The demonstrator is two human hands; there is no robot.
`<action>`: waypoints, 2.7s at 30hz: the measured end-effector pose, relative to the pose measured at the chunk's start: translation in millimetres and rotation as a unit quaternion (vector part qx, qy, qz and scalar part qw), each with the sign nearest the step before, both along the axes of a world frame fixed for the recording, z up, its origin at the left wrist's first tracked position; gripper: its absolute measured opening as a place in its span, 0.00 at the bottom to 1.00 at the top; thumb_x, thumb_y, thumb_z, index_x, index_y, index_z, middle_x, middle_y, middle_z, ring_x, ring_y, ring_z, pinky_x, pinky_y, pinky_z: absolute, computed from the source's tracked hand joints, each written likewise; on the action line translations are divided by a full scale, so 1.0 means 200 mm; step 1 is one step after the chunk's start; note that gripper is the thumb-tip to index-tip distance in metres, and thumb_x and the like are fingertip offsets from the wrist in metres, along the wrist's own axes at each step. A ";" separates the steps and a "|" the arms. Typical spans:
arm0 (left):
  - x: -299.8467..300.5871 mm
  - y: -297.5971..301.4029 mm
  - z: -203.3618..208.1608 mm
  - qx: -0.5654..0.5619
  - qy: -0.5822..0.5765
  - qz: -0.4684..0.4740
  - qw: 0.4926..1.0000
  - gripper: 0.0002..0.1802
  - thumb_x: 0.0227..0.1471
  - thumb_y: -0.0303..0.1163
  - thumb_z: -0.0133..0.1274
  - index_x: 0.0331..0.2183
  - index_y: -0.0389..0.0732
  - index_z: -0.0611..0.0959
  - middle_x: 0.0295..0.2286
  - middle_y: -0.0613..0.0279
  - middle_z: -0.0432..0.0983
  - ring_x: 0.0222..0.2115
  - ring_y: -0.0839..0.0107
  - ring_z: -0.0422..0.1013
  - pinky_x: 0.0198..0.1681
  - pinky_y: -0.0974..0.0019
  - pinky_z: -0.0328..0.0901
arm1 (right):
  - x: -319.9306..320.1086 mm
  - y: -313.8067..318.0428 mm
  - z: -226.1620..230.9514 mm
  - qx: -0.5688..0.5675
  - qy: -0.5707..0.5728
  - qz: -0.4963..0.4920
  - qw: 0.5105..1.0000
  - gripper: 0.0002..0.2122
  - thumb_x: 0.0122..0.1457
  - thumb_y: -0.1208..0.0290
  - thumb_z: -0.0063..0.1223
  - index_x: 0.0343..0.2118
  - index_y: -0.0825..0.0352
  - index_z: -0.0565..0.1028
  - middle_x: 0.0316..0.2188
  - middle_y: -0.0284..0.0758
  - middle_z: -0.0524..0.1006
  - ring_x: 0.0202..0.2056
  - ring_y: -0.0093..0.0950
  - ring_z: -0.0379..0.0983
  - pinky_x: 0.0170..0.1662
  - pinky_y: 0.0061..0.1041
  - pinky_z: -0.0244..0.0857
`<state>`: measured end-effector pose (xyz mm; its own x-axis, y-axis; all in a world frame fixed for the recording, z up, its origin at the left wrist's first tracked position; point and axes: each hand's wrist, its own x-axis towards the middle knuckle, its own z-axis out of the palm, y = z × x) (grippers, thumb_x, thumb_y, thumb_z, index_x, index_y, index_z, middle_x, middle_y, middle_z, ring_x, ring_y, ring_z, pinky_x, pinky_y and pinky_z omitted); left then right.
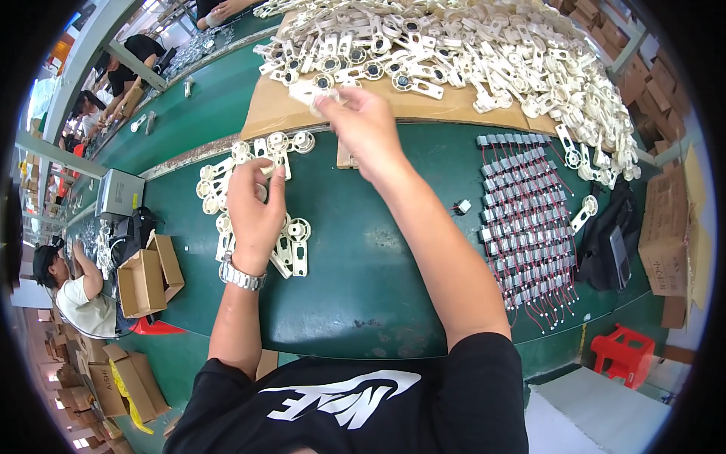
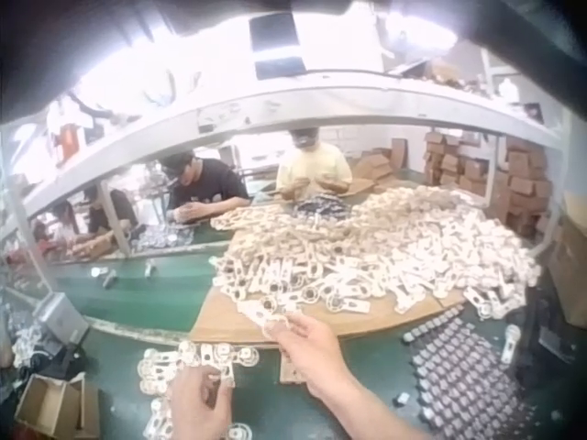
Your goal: The person assembles small electronic components by hand, inserting small motors and wiring harnesses into plastic housings.
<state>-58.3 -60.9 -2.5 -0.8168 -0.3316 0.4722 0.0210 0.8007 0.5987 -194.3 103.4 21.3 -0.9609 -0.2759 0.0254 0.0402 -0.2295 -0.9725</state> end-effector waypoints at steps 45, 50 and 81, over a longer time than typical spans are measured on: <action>-0.04 0.00 -0.07 0.301 -0.016 -0.092 0.949 0.16 0.74 0.29 0.39 0.53 0.32 0.77 0.38 0.54 0.83 0.28 0.77 0.76 0.30 0.68 0.72 | 0.31 0.09 0.19 0.244 0.344 0.008 0.907 0.09 0.64 0.74 0.62 0.44 0.71 0.77 0.33 0.42 0.81 0.31 0.34 0.80 0.34 0.31 0.74; -0.03 -0.03 -0.07 0.374 -0.056 -0.074 0.923 0.19 0.74 0.31 0.41 0.59 0.37 0.76 0.31 0.66 0.78 0.25 0.80 0.69 0.29 0.71 0.68 | 0.30 0.04 0.16 0.234 0.307 0.023 0.922 0.09 0.64 0.73 0.62 0.44 0.71 0.78 0.32 0.41 0.81 0.28 0.31 0.78 0.33 0.30 0.72; 0.02 0.03 0.00 0.141 -0.062 -0.135 0.979 0.13 0.67 0.26 0.51 0.52 0.45 0.79 0.26 0.55 0.81 0.28 0.56 0.81 0.33 0.56 0.72 | 0.28 0.10 0.11 0.474 0.487 0.033 0.733 0.08 0.55 0.77 0.65 0.38 0.66 0.80 0.33 0.36 0.76 0.42 0.38 0.74 0.41 0.38 0.72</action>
